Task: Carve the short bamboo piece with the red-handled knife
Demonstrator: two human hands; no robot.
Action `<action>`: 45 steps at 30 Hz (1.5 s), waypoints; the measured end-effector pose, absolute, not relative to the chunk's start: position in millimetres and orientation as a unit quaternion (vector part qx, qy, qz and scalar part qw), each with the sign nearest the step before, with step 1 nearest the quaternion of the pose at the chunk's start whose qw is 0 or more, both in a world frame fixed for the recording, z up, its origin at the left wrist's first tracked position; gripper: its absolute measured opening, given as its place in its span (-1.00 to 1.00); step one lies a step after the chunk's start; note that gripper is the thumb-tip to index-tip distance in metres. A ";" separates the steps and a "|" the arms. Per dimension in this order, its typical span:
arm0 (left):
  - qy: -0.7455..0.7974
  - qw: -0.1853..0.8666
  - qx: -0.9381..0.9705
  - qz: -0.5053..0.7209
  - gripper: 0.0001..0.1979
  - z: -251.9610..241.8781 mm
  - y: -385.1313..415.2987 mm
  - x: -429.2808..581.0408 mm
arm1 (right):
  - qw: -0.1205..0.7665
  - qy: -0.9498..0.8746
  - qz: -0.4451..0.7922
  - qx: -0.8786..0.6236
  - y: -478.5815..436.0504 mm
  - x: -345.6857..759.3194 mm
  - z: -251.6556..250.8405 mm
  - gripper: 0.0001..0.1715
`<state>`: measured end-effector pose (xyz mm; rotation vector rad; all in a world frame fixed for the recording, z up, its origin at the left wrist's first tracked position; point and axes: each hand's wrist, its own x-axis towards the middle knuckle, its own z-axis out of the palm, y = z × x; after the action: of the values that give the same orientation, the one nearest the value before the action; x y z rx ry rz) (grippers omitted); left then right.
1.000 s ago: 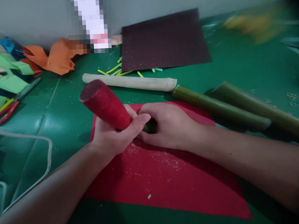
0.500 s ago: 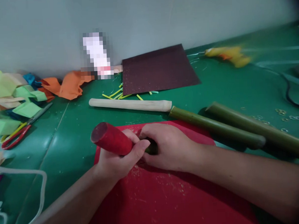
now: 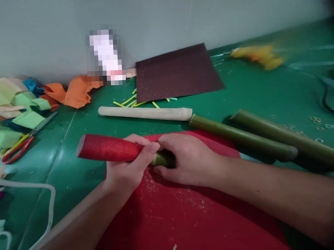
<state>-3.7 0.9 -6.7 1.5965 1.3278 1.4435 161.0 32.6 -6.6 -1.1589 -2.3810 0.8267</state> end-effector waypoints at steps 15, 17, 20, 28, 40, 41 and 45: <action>0.415 0.291 0.703 0.499 -0.73 -2.8 3.6 -5.6 | 0.203 -0.838 0.320 -0.393 32.7 161.0 -7.3 -0.82; 0.431 0.284 0.694 0.502 -0.75 -2.0 2.5 -4.1 | 0.204 -0.838 0.320 -0.392 32.6 161.5 -7.5 -0.86; 0.492 0.289 0.634 0.521 -0.81 -0.9 0.3 -1.9 | 0.201 -0.841 0.307 -0.399 32.8 162.1 -7.5 -0.83; 0.500 0.334 0.605 0.522 -0.76 1.4 -0.5 -3.2 | 0.186 -0.841 0.303 -0.407 32.7 162.3 -4.6 -0.77; 0.511 0.261 0.634 0.518 -0.83 -1.4 1.0 -4.5 | 0.188 -0.843 0.304 -0.401 33.2 161.2 -5.7 -0.80; 0.519 0.278 0.621 0.517 -0.85 -2.0 1.5 -5.3 | 0.185 -0.844 0.303 -0.401 33.3 161.4 -5.6 -0.77; 0.516 0.321 0.600 0.521 -0.80 -0.9 1.1 -5.0 | 0.179 -0.841 0.313 -0.403 33.2 161.6 -5.1 -0.73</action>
<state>-5.0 1.1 -0.9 1.5749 1.3544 1.3694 161.6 33.2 -5.1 -1.1397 -2.3790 0.8841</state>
